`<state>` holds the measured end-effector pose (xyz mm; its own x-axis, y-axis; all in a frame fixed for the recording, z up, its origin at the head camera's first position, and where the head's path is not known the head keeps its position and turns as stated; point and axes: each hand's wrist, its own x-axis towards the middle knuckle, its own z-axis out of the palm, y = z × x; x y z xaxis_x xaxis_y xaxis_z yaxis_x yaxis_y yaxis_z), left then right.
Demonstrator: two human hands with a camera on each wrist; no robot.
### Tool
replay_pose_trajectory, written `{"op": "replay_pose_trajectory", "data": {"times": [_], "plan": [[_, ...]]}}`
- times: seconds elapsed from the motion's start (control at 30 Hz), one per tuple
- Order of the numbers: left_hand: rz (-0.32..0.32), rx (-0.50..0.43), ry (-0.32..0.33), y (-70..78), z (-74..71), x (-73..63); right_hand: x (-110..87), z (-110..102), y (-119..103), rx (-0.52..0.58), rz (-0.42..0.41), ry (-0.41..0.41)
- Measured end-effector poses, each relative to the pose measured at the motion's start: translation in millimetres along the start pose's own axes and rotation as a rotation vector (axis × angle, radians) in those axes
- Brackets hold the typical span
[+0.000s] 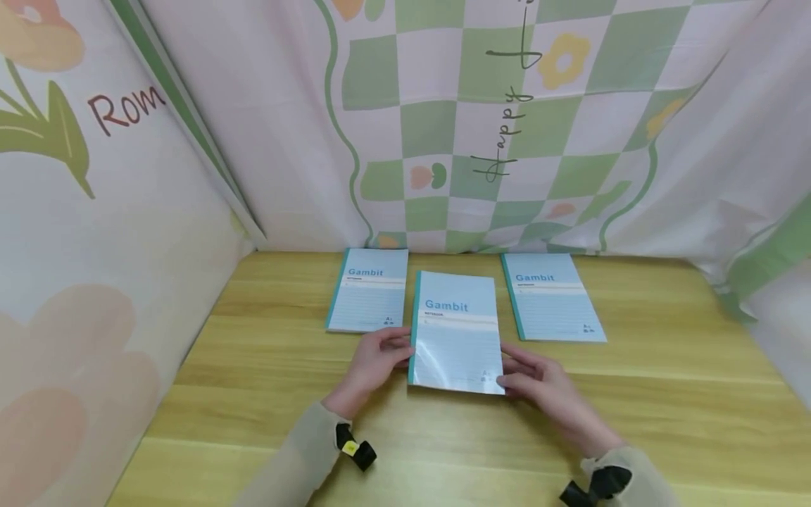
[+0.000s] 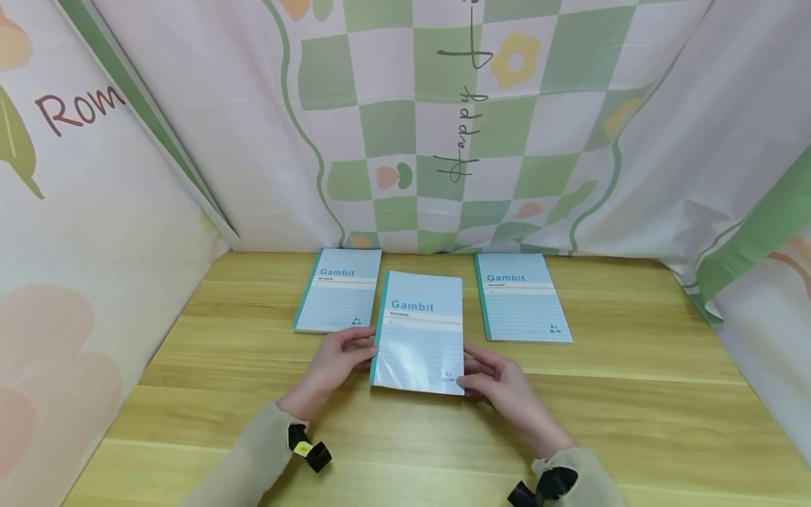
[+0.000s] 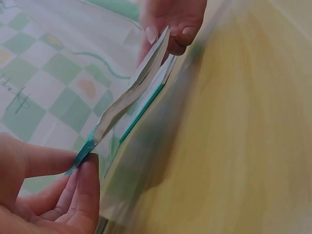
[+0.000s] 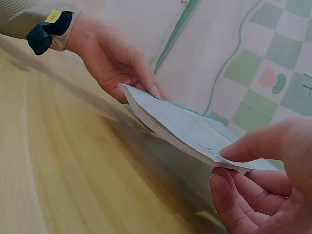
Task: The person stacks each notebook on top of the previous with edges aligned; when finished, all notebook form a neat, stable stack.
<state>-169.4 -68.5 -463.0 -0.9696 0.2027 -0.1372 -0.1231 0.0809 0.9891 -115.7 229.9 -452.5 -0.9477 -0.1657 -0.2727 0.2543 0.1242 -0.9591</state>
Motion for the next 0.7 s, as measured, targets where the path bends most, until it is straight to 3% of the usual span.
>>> {"op": "replay_pose_trajectory", "data": {"times": [0.43, 0.7], "plan": [[0.001, 0.04, 0.096, 7.6, -20.0, 6.3, 12.2, 22, -7, -0.074, -0.055, 0.021], [0.033, 0.08, 0.169, 10.2, -35.9, 8.3, 26.8, 42, -9, -0.088, -0.091, 0.038]]}}
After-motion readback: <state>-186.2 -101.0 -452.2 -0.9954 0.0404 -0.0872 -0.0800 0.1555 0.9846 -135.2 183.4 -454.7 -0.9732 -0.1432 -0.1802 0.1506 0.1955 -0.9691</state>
